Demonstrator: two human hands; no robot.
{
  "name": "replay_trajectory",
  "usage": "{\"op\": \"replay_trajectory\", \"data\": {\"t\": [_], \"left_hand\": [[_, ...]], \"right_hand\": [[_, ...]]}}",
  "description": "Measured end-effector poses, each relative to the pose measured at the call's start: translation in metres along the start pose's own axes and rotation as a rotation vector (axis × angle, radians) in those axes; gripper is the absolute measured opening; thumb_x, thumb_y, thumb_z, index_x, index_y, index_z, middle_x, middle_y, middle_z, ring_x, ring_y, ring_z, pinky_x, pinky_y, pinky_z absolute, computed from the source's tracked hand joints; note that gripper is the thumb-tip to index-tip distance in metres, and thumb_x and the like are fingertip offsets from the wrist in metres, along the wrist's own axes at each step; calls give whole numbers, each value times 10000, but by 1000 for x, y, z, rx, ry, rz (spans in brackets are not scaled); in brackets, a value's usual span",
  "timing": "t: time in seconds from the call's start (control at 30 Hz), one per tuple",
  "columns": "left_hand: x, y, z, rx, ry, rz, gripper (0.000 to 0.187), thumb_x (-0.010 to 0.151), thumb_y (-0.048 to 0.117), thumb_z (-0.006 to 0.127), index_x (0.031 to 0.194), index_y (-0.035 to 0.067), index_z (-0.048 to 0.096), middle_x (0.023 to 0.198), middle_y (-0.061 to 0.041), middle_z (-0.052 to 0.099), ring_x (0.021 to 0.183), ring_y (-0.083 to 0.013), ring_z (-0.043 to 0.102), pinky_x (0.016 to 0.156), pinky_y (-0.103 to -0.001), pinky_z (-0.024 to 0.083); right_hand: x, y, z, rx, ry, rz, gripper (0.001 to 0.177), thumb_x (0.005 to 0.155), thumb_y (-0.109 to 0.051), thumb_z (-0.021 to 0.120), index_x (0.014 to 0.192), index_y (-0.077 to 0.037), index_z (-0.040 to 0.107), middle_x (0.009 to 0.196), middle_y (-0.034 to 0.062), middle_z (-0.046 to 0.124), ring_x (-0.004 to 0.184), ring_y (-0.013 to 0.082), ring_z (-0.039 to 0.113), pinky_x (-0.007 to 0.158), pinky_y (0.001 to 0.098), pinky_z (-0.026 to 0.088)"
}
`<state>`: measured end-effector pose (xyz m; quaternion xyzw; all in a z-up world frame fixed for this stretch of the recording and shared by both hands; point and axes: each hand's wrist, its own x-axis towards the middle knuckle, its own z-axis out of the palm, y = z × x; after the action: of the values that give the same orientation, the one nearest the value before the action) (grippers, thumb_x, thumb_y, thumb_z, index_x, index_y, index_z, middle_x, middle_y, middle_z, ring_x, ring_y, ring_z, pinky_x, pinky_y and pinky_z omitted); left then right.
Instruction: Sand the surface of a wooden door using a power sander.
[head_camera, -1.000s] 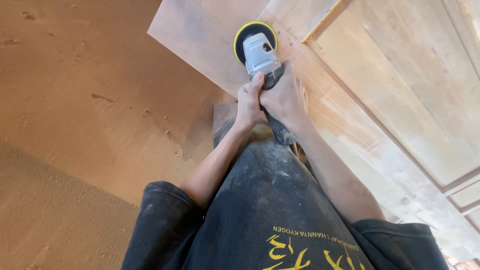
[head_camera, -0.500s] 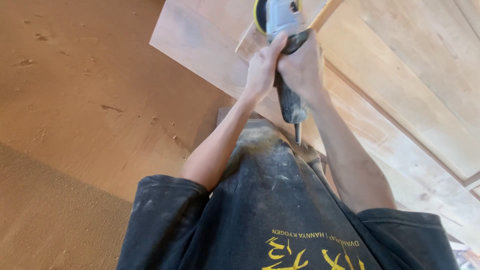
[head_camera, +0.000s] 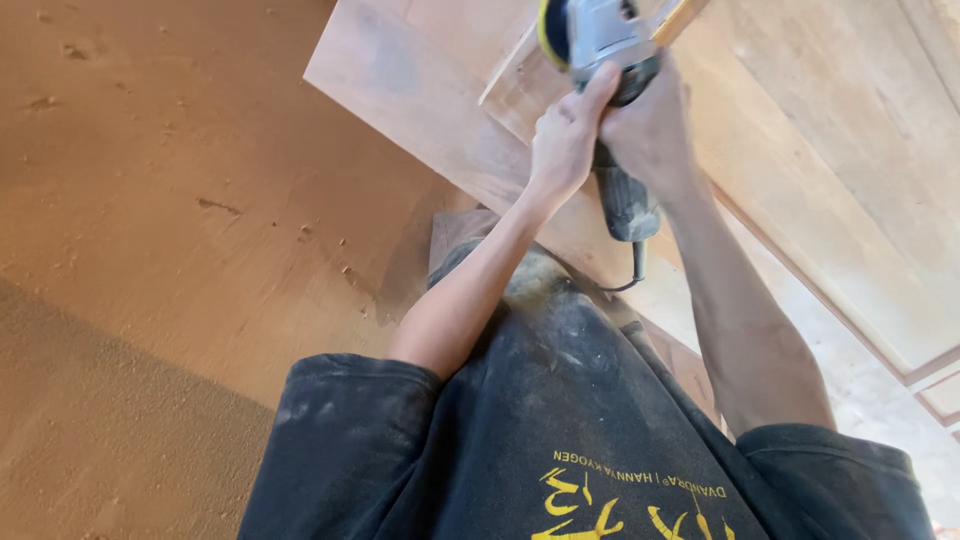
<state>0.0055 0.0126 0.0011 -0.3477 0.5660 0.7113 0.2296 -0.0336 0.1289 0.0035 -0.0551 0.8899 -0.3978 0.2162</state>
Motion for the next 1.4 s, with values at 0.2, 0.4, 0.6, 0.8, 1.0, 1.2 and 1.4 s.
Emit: {"op": "replay_trajectory", "data": {"t": [0.2, 0.4, 0.6, 0.8, 1.0, 1.2, 1.4], "left_hand": [[2, 7, 3, 88, -21, 49, 947, 659, 785, 354, 880, -42, 759, 819, -93, 730, 753, -182, 681, 728, -291, 556], [-6, 1, 4, 54, -103, -42, 972, 616, 799, 381, 950, -38, 747, 922, -164, 764, 780, -223, 743, 707, -292, 601], [-14, 7, 16, 66, -157, -66, 923, 650, 747, 416, 933, -55, 774, 876, -144, 772, 761, -197, 718, 710, -284, 578], [-12, -4, 24, 45, -185, -65, 864, 677, 730, 431, 888, -45, 751, 832, -142, 754, 702, -186, 706, 650, -262, 571], [-22, -2, 18, 49, -187, -115, 869, 698, 707, 438, 996, -38, 772, 913, -154, 771, 776, -191, 726, 698, -261, 575], [-55, -70, -15, -50, -14, -17, 712, 900, 553, 627, 699, -130, 659, 755, -312, 674, 835, -337, 651, 885, -525, 481], [-75, -85, -31, -152, 40, 61, 534, 977, 396, 647, 674, -36, 723, 667, -99, 667, 756, -159, 560, 788, -387, 536]], "right_hand": [[-2, 5, -5, 105, 13, -31, 445, 919, -105, 830, 1170, 69, 506, 1022, 165, 667, 862, 226, 655, 763, 337, 560], [-13, 1, -6, 87, -22, 81, 490, 889, -113, 816, 1200, 81, 490, 1042, 175, 677, 834, 227, 694, 727, 322, 594], [-29, 16, -17, 69, 76, 107, 416, 857, -49, 749, 1213, 55, 562, 1054, 184, 704, 886, 253, 692, 771, 346, 564], [-35, 14, -21, 100, 60, 164, 422, 866, -49, 734, 1220, 64, 534, 1033, 195, 696, 844, 244, 685, 735, 343, 571], [-42, 12, -16, 78, 67, 146, 473, 812, -84, 791, 1183, 80, 547, 1004, 205, 702, 829, 256, 689, 719, 365, 568], [-72, -31, 26, -51, -36, 491, 574, 653, -266, 744, 1130, -21, 538, 915, 285, 655, 1039, 540, 654, 813, 592, 465], [-80, -47, 33, -115, -174, 659, 526, 686, -381, 732, 1127, -165, 542, 946, 193, 715, 1065, 452, 687, 870, 574, 506]]}}
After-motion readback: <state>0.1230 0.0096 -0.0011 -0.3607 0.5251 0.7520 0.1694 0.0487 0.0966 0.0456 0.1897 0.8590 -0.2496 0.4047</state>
